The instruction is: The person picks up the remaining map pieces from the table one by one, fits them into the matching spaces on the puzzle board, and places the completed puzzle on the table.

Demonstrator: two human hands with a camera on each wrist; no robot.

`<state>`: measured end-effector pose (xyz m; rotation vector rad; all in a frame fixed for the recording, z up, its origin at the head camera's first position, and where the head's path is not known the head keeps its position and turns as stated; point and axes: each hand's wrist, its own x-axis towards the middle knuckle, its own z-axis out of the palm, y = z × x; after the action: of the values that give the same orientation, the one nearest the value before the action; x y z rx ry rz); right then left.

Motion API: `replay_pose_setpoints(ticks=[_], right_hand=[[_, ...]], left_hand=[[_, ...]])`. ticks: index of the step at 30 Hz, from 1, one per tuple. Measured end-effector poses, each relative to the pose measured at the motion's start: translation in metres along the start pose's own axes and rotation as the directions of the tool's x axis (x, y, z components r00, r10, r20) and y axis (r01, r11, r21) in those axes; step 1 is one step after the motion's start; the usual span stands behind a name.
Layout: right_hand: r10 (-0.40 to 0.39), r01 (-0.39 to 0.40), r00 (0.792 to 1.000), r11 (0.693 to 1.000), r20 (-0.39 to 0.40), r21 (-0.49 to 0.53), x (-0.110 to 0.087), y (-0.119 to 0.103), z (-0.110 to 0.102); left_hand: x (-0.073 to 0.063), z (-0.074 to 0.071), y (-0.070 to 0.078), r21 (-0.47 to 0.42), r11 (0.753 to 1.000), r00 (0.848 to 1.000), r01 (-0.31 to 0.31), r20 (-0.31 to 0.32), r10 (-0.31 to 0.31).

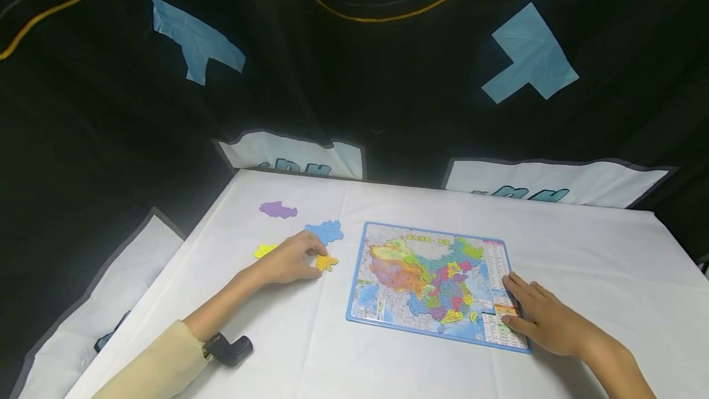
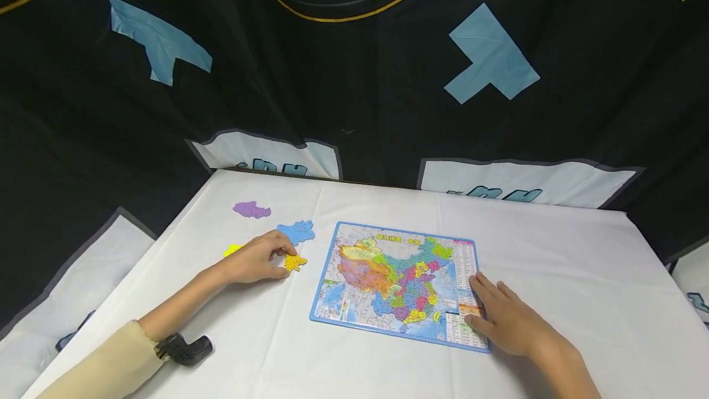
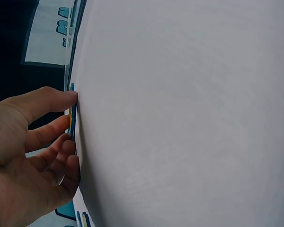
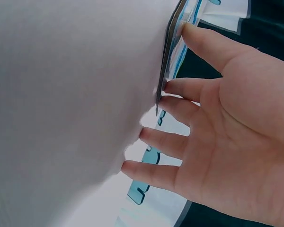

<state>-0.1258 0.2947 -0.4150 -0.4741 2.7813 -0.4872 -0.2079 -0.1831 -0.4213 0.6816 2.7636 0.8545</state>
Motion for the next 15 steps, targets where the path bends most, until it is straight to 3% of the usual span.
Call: replay_pose_setpoints(ticks=[7, 15], right_hand=[[0.012, -0.013, 1.0, 1.0, -0.007, -0.006, -0.001, 0.001, 0.003], [0.008, -0.009, 1.0, 0.999, -0.014, -0.051, -0.002, 0.002, 0.006]], left_hand=[[0.004, 0.003, 0.011, -0.021, 1.0, 1.0, 0.013, -0.014, -0.013], [0.011, 0.01, 0.041, -0.07, 0.994, 0.996, -0.087, -0.041, 0.084]])
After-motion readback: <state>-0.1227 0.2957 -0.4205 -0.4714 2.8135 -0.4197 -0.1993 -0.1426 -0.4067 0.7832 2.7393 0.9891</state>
